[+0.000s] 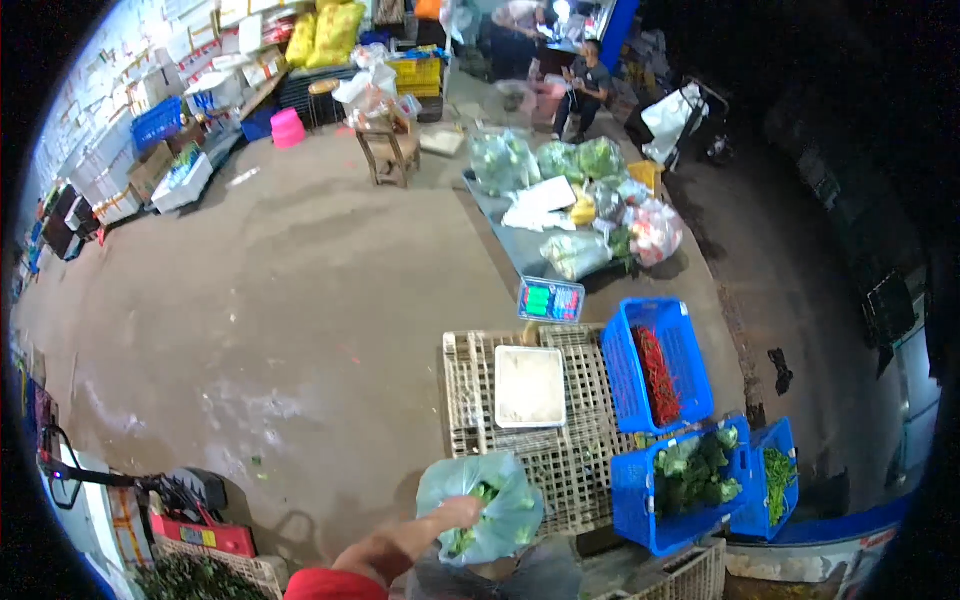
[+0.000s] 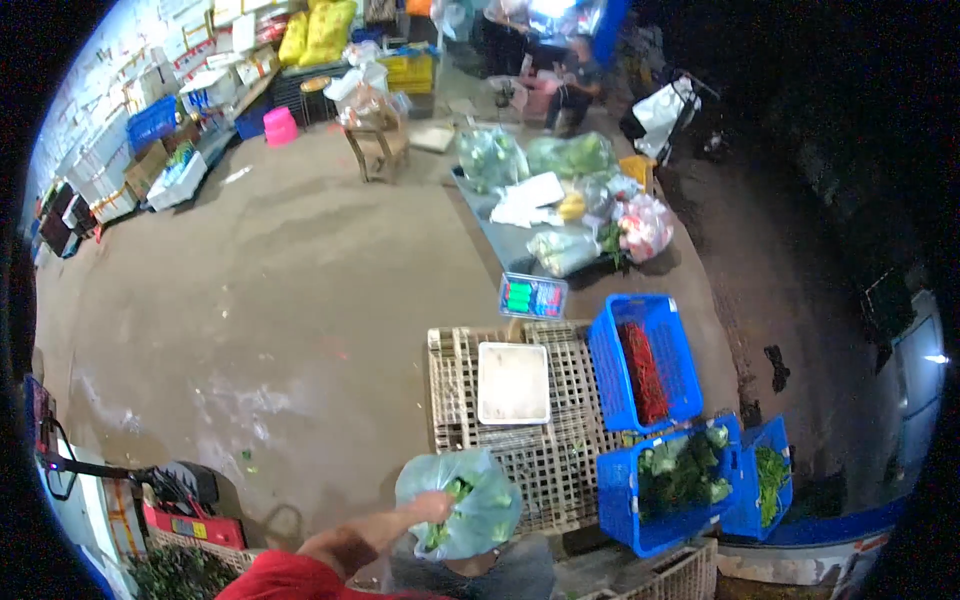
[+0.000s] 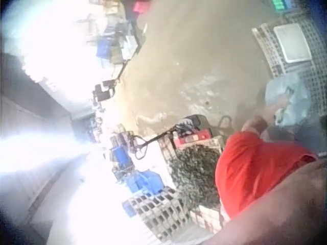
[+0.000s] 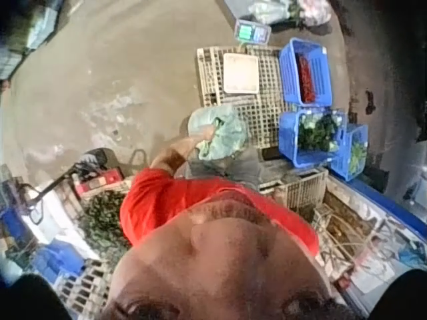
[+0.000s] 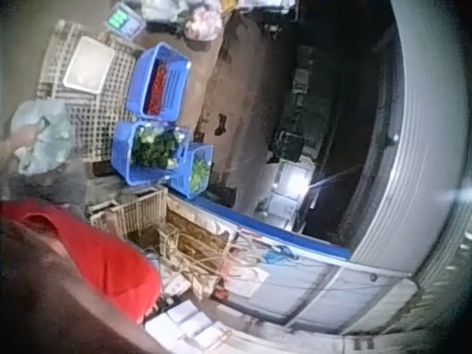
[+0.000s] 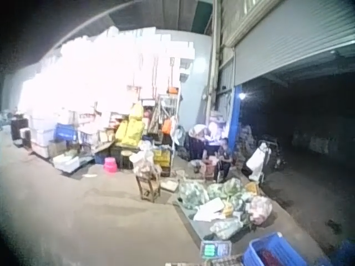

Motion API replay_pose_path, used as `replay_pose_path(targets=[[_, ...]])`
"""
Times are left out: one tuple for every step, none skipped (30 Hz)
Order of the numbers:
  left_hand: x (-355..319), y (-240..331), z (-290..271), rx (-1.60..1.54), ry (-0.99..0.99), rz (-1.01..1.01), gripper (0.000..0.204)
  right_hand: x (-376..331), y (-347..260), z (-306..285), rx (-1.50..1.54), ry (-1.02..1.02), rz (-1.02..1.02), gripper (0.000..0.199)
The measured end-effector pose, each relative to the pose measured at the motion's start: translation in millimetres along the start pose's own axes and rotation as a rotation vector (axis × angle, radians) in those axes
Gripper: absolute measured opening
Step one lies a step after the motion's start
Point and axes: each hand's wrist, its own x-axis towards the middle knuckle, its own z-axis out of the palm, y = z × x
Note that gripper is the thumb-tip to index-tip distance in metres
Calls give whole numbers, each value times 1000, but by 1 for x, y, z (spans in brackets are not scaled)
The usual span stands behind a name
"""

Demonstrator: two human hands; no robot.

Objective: Picking broccoli from a crate, putting it into a plastic bag, weighing it on a scale, and tying the bag.

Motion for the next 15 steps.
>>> replay_pose_path(targets=[[-18, -14, -9, -20, 13, -40, 28, 8, -15, 30, -53, -64, -98, 56], [-31, -34, -3, -46, 21, -86, 28, 13, -29, 57, -110, -131, -191, 52], [-40, -66, 9, -40, 112, -83, 28, 17, -41, 80, -173, -205, -278, 48], [-55, -64, -15, -16, 101, -171, 28, 23, -39, 97, -221, -242, -358, 45], [-69, -60, -41, 12, 87, -258, 28, 30, -37, 114, -265, -276, -434, 42], [-84, -82, -51, 5, 151, -270, 24, 38, -42, 132, -315, -345, -523, 39], [-94, -94, -69, 2, 175, -291, 21, 44, -42, 144, -361, -386, -604, 36], [-119, -114, -73, -109, 218, -315, 19, 107, -5, 109, -518, -441, -686, 33], [-126, -164, -60, -29, 255, -384, 18, 122, -17, 143, -485, -511, -674, 33], [-122, -209, -57, 81, 309, -395, 17, 124, -50, 173, -423, -459, -365, 35], [-130, -235, -72, 157, 262, -375, 19, 123, -65, 192, -369, -398, -23, 38], [-136, -252, -88, 207, 226, -363, 21, 134, -75, 206, -359, -410, -15, 38], [-143, -250, -111, 22, 320, -522, 25, 151, -83, 214, -281, -490, 166, 38], [-161, -242, -134, -161, 405, -693, 29, 170, -90, 222, -200, -578, 354, 39], [-176, -244, -149, -214, 444, -756, 29, 192, -109, 232, -130, -665, 523, 41]])
